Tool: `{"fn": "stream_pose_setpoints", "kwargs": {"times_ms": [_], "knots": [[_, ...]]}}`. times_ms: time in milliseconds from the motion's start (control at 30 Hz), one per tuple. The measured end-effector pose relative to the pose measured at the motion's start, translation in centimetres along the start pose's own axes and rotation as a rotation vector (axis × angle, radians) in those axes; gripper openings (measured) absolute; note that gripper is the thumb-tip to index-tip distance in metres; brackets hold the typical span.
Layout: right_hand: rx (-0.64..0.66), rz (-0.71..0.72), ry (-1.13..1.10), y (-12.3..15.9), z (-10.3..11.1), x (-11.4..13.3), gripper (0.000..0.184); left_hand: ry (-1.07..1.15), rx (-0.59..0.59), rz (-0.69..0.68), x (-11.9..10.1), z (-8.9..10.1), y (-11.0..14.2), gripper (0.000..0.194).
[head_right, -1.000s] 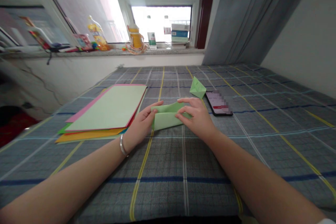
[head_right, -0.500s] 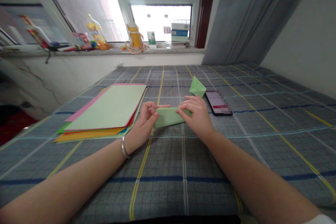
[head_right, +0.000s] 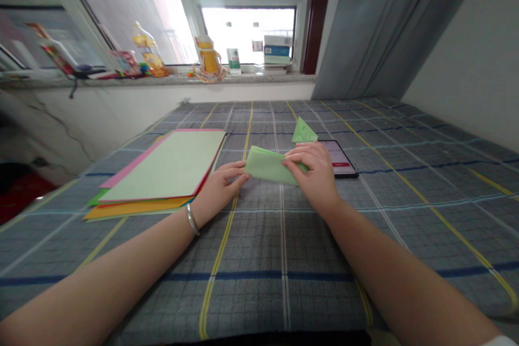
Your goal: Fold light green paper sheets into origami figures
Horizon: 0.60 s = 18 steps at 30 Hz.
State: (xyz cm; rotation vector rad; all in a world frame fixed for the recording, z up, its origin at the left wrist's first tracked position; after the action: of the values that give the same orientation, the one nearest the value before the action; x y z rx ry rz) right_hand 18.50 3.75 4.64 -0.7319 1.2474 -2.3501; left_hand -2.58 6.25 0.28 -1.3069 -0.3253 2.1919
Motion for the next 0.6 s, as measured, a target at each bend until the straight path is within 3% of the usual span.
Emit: {"fn": "stream_pose_setpoints", "kwargs": {"times_ms": [200, 400, 500, 600], "knots": [[-0.038, -0.04, 0.021, 0.0, 0.5, -0.6, 0.011, 0.026, 0.03, 0.072, 1.5, -0.2, -0.2, 0.014], [-0.01, -0.073, -0.032, 0.1, -0.2, -1.0, 0.01, 0.083, 0.09, 0.058, 0.1, -0.5, 0.2, 0.015], [0.019, -0.056, -0.059, 0.3, -0.6, -0.3, 0.009, 0.163, 0.032, 0.034, -0.8, -0.4, 0.4, 0.013], [0.057, -0.019, -0.071, 0.4, -1.0, 0.9, 0.008, 0.26, -0.109, 0.017, -1.0, 0.0, 0.5, 0.018]]}}
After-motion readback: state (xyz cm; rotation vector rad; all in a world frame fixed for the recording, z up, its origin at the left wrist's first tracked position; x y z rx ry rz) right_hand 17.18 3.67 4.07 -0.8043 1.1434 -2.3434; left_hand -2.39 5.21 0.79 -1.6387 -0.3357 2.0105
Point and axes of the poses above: each hand's wrist, its own y-axis away from the middle knuckle, its own z-axis out of the back of the hand, x = y × z, the point moved 6 cm from there along -y, towards the middle knuckle, and after that the axes turned 11 degrees about y, right-handed, at the moved point
